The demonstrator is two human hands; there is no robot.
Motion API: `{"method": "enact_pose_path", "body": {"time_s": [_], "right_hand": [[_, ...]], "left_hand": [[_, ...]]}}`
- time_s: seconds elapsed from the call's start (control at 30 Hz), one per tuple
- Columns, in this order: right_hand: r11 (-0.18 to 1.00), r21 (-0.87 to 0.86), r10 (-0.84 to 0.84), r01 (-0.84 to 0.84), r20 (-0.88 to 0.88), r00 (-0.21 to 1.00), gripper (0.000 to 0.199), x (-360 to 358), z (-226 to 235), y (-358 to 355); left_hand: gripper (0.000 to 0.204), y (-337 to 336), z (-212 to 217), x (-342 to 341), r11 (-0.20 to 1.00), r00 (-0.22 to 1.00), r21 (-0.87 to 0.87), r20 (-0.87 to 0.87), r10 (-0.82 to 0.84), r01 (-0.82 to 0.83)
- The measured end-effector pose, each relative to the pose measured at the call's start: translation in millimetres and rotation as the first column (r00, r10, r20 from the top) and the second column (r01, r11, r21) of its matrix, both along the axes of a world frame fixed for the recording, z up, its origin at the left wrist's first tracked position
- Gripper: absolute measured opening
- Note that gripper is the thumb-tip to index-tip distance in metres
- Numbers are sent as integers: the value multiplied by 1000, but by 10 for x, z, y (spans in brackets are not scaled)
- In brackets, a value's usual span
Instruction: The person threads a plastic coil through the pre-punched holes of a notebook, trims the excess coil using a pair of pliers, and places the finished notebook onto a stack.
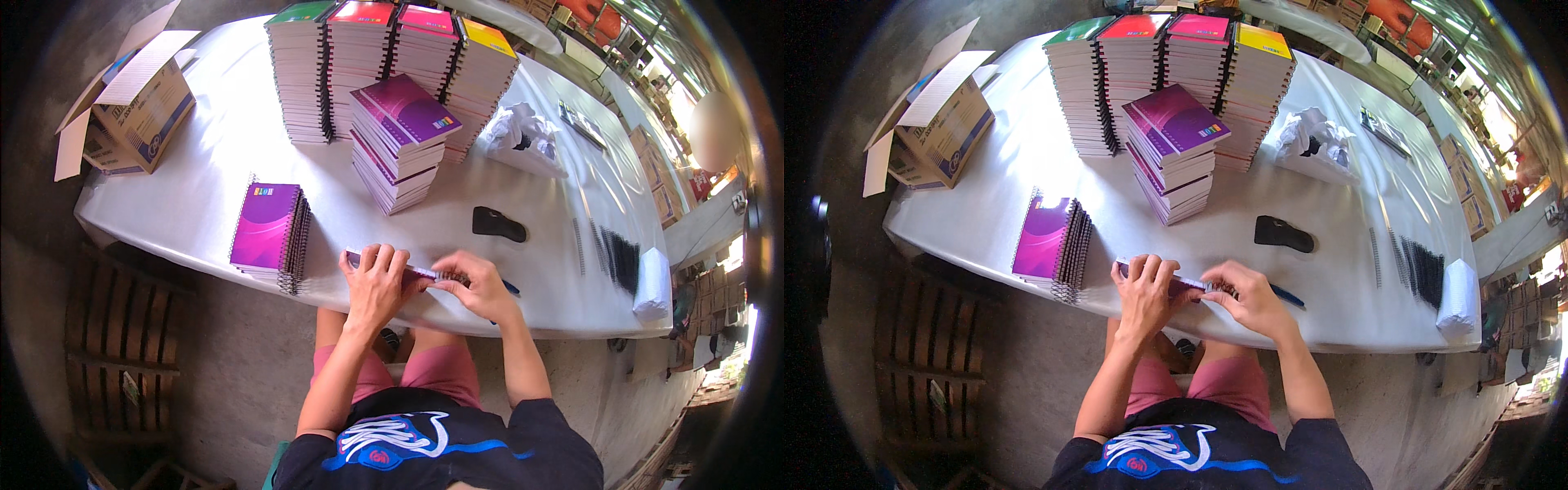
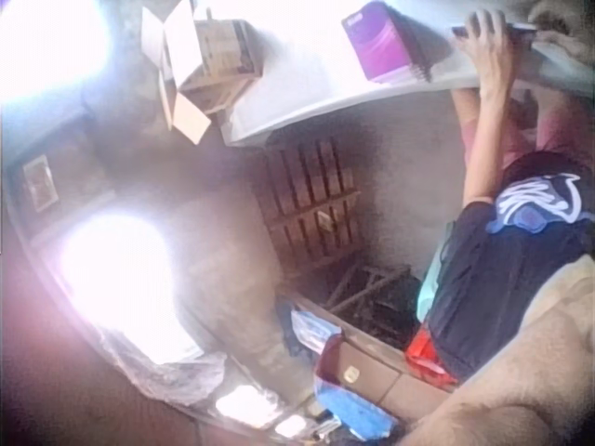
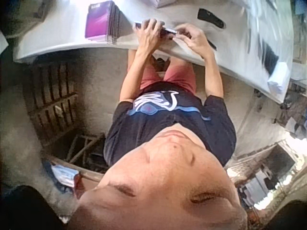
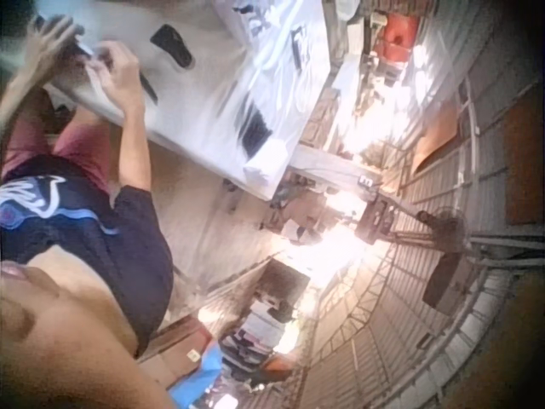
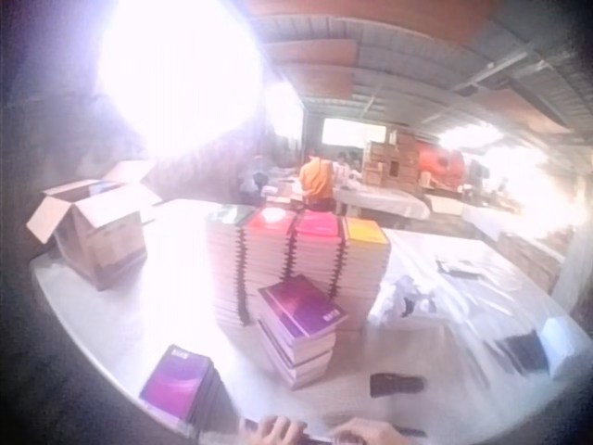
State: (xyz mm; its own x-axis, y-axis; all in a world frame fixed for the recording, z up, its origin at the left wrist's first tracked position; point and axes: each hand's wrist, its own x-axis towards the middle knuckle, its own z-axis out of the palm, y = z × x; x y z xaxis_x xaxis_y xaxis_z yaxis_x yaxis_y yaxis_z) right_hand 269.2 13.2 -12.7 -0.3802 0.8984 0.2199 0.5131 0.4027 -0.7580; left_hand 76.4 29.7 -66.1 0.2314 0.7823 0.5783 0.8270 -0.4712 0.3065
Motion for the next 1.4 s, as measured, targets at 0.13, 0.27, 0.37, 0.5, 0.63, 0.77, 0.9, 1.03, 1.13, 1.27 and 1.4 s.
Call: {"method": "enact_pose_path", "body": {"time_s": [0.13, 0.27, 0.37, 0.5, 0.63, 0.77, 0.9, 1.03, 1.13, 1.27, 1.4], "right_hand": [[990, -141, 17, 7, 167, 986, 36, 43, 24, -33], [943, 274, -293, 186, 428, 855, 37, 538, -126, 266], [868, 350, -491, 351, 508, 708, 41, 912, -187, 329], [905, -19, -421, 425, 99, 902, 38, 1087, -368, 469], [955, -111, 84, -275, -788, 611, 35, 324, -193, 315], [931, -299, 38, -208, -487, 873, 34, 233, -292, 310], [870, -200, 160, -450, -750, 642, 35, 234, -300, 327], [916, -189, 140, -355, -678, 721, 34, 192, -201, 287], [912, -158, 213, -379, -607, 766, 35, 124, -89, 307], [943, -274, 86, -188, -346, 934, 37, 133, -61, 332], [934, -299, 88, -197, -341, 936, 32, 65, -151, 312]], "left_hand": [[50, -12, 74, 11, 994, 999, -103, 40, -22, 26], [53, -60, 124, -98, 996, 997, -85, 61, -36, 42], [57, -33, 139, -134, 997, 985, -15, 161, -68, 71], [59, -21, 179, -100, 994, 971, 20, 215, -106, 104], [59, -20, 113, -128, 995, 967, 1, 232, -101, 103], [59, -24, 116, -142, 991, 961, 3, 245, -130, 133], [60, -6, 54, -150, 991, 962, 9, 240, -129, 131], [61, -18, 120, -163, 990, 955, 7, 263, -138, 141], [61, -9, 123, -165, 989, 955, 16, 258, -146, 147], [63, 23, 95, -173, 988, 935, 1, 323, -146, 154], [68, 72, -24, -219, 971, 841, -32, 507, -187, 235]]}}
